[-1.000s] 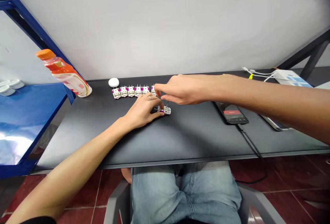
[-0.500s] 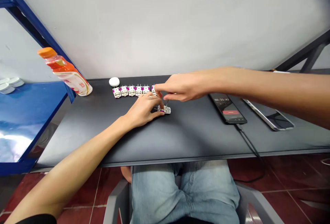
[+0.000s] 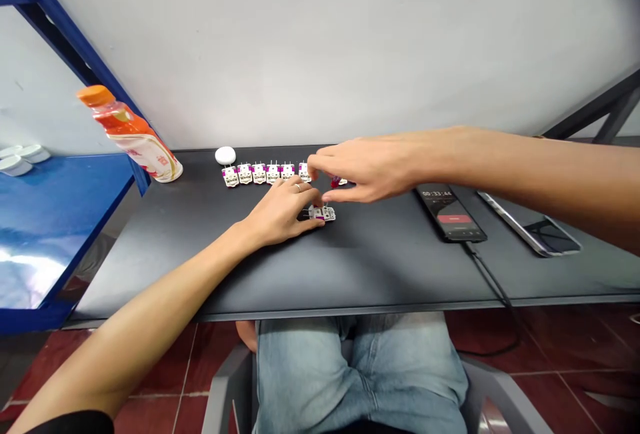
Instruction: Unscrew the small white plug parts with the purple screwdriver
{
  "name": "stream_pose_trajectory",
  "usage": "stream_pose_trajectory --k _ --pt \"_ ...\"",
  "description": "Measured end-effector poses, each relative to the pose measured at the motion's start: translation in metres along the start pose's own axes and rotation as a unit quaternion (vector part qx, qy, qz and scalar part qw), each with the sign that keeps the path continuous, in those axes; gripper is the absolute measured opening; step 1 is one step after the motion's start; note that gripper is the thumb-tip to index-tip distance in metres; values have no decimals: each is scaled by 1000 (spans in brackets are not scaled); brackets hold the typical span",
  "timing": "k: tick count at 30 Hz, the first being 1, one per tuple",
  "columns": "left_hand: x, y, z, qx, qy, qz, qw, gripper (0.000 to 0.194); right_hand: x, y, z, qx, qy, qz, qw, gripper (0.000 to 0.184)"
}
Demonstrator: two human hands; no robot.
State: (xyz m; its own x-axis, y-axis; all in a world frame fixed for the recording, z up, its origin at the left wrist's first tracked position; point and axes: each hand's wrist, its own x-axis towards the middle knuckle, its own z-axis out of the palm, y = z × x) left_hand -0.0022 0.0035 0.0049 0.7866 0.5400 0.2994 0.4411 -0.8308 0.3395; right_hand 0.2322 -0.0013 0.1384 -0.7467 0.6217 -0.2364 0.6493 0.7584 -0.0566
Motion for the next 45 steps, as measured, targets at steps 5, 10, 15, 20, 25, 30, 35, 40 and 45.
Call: stream_pose_trajectory --k 5,10,15,20,25,30,35,40,45 --pt "0 -2 0 -17 -1 17 1000 24 -1 -3 0 6 -22 18 1000 18" --pt "-1 -2 1 -23 2 14 1000 27 -3 -3 2 -18 -11 36 999 25" --pt "-1 -1 -2 -47 -7 12 999 24 -4 -3 3 7 7 -8 1000 11" --pt "-1 1 -7 -60 -24 20 998 23 -10 -11 3 -71 -15 12 997 27" --pt "-1 4 -9 -75 -30 26 996 21 -16 -19 5 -44 22 -58 997 16" --pt "-1 3 -9 -65 -36 19 997 23 -17 -17 6 -74 6 -34 997 28" --pt "-1 3 -9 -73 -41 28 996 21 -17 -15 4 -57 22 -47 997 21" --pt "-2 2 -9 -74 -37 26 996 21 -15 -14 5 -40 14 -78 996 16" --pt "-2 2 -9 -80 -37 37 995 22 -14 -13 7 -51 17 -45 998 19"
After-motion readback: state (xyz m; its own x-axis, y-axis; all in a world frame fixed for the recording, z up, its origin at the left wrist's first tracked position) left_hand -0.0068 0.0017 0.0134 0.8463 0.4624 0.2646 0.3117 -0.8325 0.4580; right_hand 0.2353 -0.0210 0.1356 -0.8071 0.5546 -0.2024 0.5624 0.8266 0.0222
